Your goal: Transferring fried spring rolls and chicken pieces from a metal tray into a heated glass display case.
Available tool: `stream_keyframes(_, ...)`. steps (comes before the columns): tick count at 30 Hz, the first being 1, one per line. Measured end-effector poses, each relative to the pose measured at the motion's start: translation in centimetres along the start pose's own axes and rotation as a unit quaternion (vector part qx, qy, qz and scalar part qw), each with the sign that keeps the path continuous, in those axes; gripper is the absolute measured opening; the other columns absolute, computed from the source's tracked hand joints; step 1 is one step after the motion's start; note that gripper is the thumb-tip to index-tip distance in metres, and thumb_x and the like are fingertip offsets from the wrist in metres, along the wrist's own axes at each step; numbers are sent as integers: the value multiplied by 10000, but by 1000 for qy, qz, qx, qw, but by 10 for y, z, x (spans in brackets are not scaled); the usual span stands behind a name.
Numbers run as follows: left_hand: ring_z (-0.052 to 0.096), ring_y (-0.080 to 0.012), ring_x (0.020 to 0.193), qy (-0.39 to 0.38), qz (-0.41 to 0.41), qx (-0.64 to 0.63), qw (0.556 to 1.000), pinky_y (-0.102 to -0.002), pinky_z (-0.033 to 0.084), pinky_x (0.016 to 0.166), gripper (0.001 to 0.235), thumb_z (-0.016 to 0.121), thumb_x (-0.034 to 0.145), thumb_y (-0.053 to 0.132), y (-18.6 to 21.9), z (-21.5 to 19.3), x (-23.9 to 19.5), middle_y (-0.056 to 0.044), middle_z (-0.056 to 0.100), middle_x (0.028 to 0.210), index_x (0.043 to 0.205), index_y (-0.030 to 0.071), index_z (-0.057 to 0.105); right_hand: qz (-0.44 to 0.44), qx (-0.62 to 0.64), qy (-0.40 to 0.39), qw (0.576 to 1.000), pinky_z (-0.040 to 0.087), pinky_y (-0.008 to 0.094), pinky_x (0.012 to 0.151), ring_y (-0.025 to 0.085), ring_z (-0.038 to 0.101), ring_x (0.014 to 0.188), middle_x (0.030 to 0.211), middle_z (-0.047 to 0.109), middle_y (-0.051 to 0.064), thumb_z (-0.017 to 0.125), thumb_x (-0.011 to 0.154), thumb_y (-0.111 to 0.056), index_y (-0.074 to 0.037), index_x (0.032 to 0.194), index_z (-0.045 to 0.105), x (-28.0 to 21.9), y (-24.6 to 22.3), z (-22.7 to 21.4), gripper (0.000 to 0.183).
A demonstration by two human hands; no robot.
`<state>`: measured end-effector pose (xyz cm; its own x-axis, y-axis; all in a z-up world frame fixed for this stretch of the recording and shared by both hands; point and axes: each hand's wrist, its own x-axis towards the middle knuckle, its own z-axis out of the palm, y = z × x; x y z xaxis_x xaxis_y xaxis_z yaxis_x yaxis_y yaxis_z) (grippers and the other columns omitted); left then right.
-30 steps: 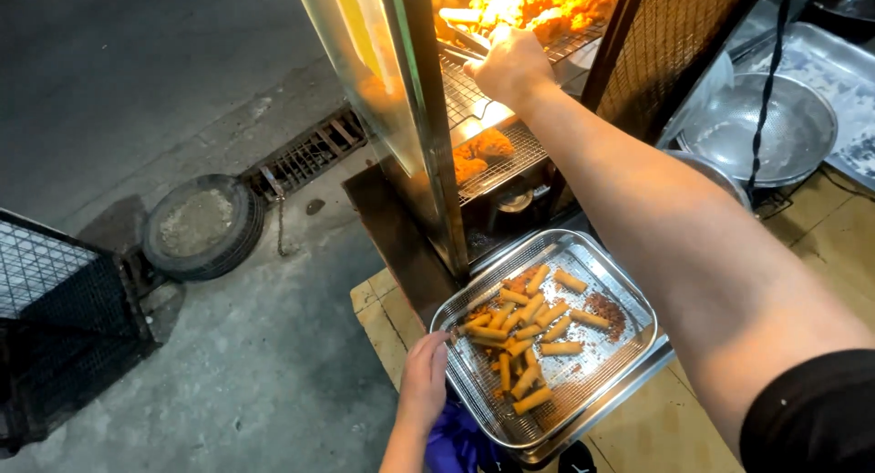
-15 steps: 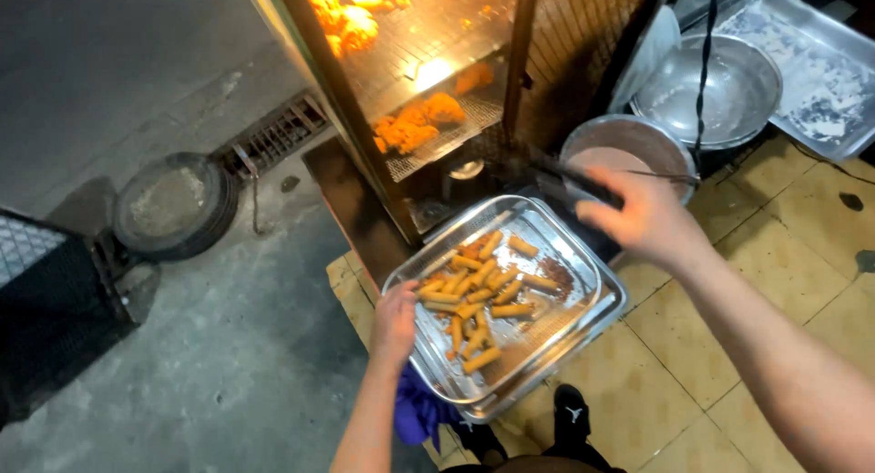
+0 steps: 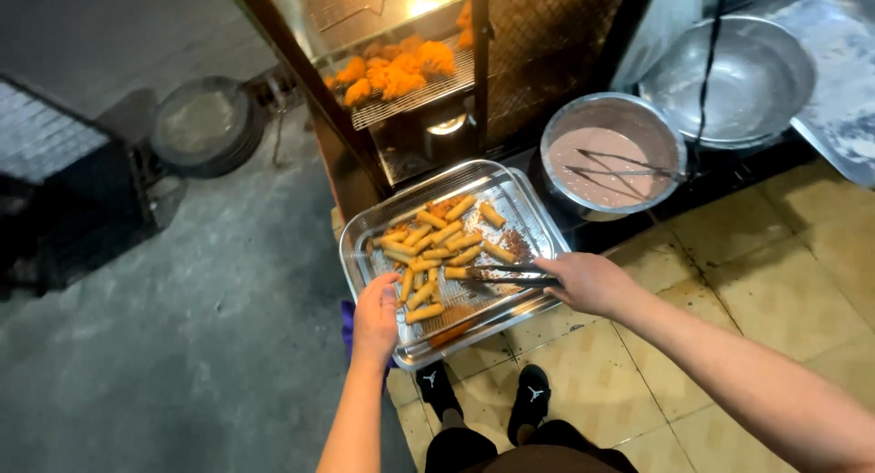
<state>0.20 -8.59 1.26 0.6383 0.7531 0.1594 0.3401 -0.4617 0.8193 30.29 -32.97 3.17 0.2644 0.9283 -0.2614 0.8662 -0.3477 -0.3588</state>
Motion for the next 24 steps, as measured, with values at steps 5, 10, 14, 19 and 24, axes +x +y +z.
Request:
stream_keyframes(5,653,-354,1158,39,-21,19,999,-402,487,1014,415,459,1065,327,5,-10,-31,-191,702,1206,1187,2,687,-14,-32,-40,999,551,479,838,353,677,984,1047,693,135,716,858,-345,-236,1365,578,7,0,-41,537)
stream_keyframes(10,661,-343,1147,65,-36,35,997,-400,493,1014,415,464,1064,333,3,-16,-49,-179,711,1198,1186,8,690,-26,-53,-65,996,555,457,863,338,682,999,1059,687,143,738,837,-349,-222,1425,525,18,3,-54,638)
stream_keyframes(14,653,-346,1156,70,-41,32,996,-410,485,1018,416,466,1066,336,11,-18,-54,-181,705,1211,1195,8,688,-30,-57,-68,996,557,460,875,347,678,1028,1110,676,147,739,845,-386,-199,1450,485,29,-5,-46,682)
stream_keyframes(19,646,-347,1159,63,-54,23,996,-411,487,1014,389,469,1056,307,11,-22,-53,-181,699,1222,1199,14,682,17,-75,-113,991,557,456,903,336,682,1049,1145,667,152,709,884,-382,-248,1491,471,47,1,-48,666)
stream_keyframes(24,632,-356,1191,39,-35,27,998,-408,476,1034,342,490,1049,267,4,-18,-43,-180,693,1242,1200,27,681,13,-89,-124,988,555,452,921,339,674,1086,1177,668,136,742,853,-386,-233,1499,447,60,8,-45,727)
